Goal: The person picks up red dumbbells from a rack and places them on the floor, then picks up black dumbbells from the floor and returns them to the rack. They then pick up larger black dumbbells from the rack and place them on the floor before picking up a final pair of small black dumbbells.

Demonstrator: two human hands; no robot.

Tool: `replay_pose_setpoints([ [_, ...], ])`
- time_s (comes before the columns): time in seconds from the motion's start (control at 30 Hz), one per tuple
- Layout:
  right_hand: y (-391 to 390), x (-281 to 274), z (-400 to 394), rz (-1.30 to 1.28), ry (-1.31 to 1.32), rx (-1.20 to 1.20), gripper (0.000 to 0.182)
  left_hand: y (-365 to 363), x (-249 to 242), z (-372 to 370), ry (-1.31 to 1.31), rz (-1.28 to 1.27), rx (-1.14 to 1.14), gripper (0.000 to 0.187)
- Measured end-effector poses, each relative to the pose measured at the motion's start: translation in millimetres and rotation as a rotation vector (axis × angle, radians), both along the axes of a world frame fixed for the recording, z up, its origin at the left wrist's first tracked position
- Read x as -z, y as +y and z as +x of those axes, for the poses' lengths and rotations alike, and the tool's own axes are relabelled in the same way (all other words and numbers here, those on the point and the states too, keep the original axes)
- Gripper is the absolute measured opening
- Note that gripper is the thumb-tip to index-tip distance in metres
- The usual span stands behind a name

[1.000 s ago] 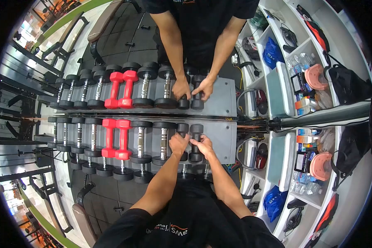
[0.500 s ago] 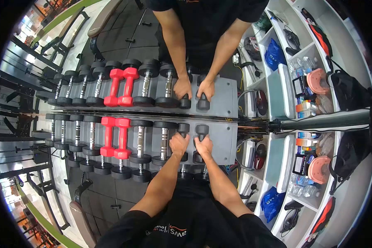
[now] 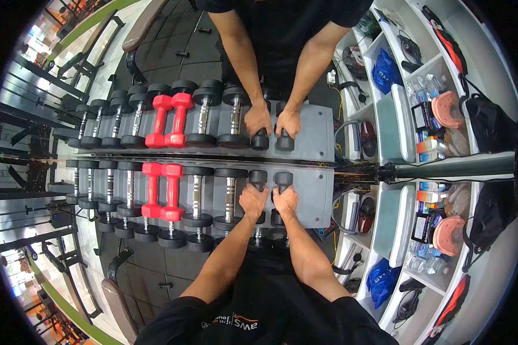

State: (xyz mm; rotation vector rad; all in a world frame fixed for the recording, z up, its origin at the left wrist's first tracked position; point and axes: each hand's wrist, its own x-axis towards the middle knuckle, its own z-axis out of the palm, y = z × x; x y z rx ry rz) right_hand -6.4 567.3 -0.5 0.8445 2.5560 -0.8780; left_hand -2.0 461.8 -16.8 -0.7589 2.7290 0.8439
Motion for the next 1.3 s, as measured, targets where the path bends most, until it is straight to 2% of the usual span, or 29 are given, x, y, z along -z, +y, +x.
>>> replay_pose_setpoints([
  [0.1,0.8,4.4,0.0,0.005,0.002,-0.001,0.054,-0.3,4.1,-0.9,-0.023,0.001,0.027,0.043],
  [0.17,5.3,29.3,5.2,0.003,0.002,0.003,0.054,-0.5,10.9,-0.6,-0.012,0.013,0.033,0.043],
  [0.63,6.8,26.8,4.3,-0.024,-0.024,-0.016,0.055,-11.6,20.0,-1.1,0.014,0.079,0.064,0.045],
  [0.73,7.7,26.4,5.6,-0.012,0.004,-0.025,0.054,-15.9,3.3,5.3,-0.116,0.515,-0.051,0.04],
  [0.83,3.7,-3.4,1.1,-0.025,-0.001,-0.017,0.054,-12.5,-9.4,20.0,-0.149,0.735,-0.136,0.033],
  [0.97,9.1,22.1,6.5,-0.037,-0.011,-0.022,0.051,-11.2,-28.4,38.4,-0.228,1.02,-0.146,0.017],
  [1.07,11.5,29.0,8.6,-0.074,-0.021,-0.022,0.051,-14.9,-55.9,48.3,-0.255,1.153,-0.134,0.015],
  [1.2,19.8,58.4,6.6,-0.127,-0.032,-0.019,0.052,-21.8,-102.7,64.2,-0.21,1.13,-0.165,0.016],
  [1.27,16.4,46.7,5.5,-0.203,-0.066,0.04,0.049,-27.7,-116.2,76.6,-0.163,1.159,-0.182,0.016],
  [1.3,16.2,57.5,5.7,-0.146,-0.034,0.027,0.049,-32.0,-121.1,81.1,-0.14,1.171,-0.183,0.016],
])
